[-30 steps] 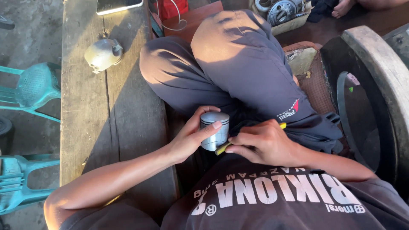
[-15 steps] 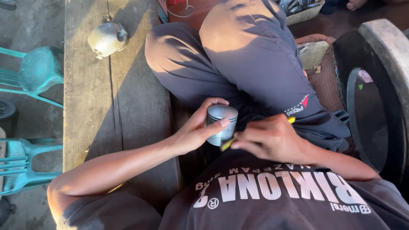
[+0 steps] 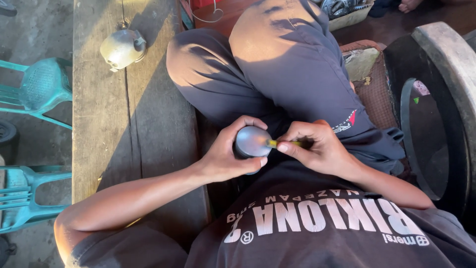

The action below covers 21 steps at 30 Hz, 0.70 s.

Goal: Polishing the skirt surface of a motorcycle piston using a small piece of abrasive material.

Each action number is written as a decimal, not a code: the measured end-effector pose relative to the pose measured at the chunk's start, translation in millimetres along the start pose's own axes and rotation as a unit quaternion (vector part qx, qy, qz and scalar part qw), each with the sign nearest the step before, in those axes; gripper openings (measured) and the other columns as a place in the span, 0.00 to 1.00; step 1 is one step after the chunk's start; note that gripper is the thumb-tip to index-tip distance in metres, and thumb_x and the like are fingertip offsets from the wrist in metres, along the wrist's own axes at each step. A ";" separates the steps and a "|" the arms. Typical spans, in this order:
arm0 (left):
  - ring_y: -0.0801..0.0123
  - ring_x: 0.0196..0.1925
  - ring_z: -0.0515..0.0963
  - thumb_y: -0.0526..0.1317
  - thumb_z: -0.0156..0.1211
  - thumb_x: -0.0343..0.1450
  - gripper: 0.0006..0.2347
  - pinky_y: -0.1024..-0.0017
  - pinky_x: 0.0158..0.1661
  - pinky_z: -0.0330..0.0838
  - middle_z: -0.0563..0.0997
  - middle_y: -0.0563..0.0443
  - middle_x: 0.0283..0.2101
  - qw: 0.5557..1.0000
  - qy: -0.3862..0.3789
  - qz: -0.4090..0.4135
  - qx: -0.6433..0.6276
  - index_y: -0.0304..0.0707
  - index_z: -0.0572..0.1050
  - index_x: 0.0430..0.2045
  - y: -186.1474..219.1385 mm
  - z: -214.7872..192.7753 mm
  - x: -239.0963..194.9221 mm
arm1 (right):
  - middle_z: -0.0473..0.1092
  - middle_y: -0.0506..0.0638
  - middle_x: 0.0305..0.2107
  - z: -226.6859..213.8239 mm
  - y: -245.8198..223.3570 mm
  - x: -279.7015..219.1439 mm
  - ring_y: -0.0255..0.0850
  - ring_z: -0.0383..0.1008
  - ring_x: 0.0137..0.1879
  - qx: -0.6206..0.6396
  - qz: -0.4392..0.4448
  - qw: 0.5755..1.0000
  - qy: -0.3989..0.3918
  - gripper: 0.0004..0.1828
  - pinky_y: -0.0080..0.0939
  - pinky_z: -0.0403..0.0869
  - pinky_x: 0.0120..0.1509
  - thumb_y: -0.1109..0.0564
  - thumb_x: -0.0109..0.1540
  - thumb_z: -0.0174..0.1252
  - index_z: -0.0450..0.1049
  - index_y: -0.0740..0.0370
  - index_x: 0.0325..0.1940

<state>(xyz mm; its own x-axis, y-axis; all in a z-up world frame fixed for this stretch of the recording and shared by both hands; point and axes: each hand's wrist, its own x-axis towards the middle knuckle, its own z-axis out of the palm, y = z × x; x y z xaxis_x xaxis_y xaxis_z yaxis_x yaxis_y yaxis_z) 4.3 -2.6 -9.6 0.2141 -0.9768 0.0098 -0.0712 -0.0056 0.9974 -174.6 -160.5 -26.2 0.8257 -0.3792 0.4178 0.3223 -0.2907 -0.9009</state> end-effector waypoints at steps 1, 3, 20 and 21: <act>0.65 0.51 0.80 0.36 0.75 0.60 0.25 0.63 0.55 0.73 0.80 0.45 0.45 1.000 -0.002 0.002 0.001 0.36 0.74 0.51 2.8 1.6 -0.3 | 0.64 0.43 0.09 -0.6 1.1 2.4 0.28 0.60 0.16 -0.002 -0.002 1.000 0.002 0.06 0.27 0.62 0.22 0.65 0.59 0.66 0.78 0.62 0.28; 0.70 0.48 0.80 0.38 0.79 0.56 0.25 0.66 0.53 0.72 0.81 0.49 0.42 0.999 0.018 0.016 0.035 0.38 0.76 0.47 8.6 5.2 -2.7 | 0.66 0.46 0.09 -0.8 3.0 6.3 0.31 0.59 0.16 -0.024 -0.003 1.000 0.005 0.05 0.31 0.61 0.22 0.64 0.60 0.65 0.78 0.64 0.29; 0.61 0.41 0.85 0.38 0.79 0.54 0.24 0.65 0.45 0.76 0.85 0.45 0.37 0.987 -0.004 0.081 0.139 0.35 0.79 0.43 9.8 8.0 -5.1 | 0.62 0.46 0.10 2.0 -27.2 1.7 0.41 0.64 0.13 -0.114 -0.091 0.989 -0.031 0.10 0.34 0.65 0.19 0.58 0.60 0.67 0.74 0.58 0.25; 0.57 0.41 0.86 0.39 0.78 0.54 0.24 0.64 0.44 0.76 0.85 0.44 0.38 0.983 -0.015 0.087 0.163 0.35 0.79 0.43 8.4 8.5 -6.6 | 0.63 0.46 0.10 4.9 -33.5 -0.9 0.46 0.67 0.13 -0.137 -0.109 0.983 -0.050 0.12 0.37 0.66 0.18 0.55 0.59 0.68 0.74 0.56 0.24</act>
<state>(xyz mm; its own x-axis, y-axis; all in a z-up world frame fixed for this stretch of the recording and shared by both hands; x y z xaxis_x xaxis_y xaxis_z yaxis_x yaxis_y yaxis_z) -6.0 1.9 -1.8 0.1416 -0.9749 0.1718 -0.4137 0.0994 0.9050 -183.9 -146.1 3.1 0.7962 -0.1979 0.5717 0.3712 -0.5864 -0.7200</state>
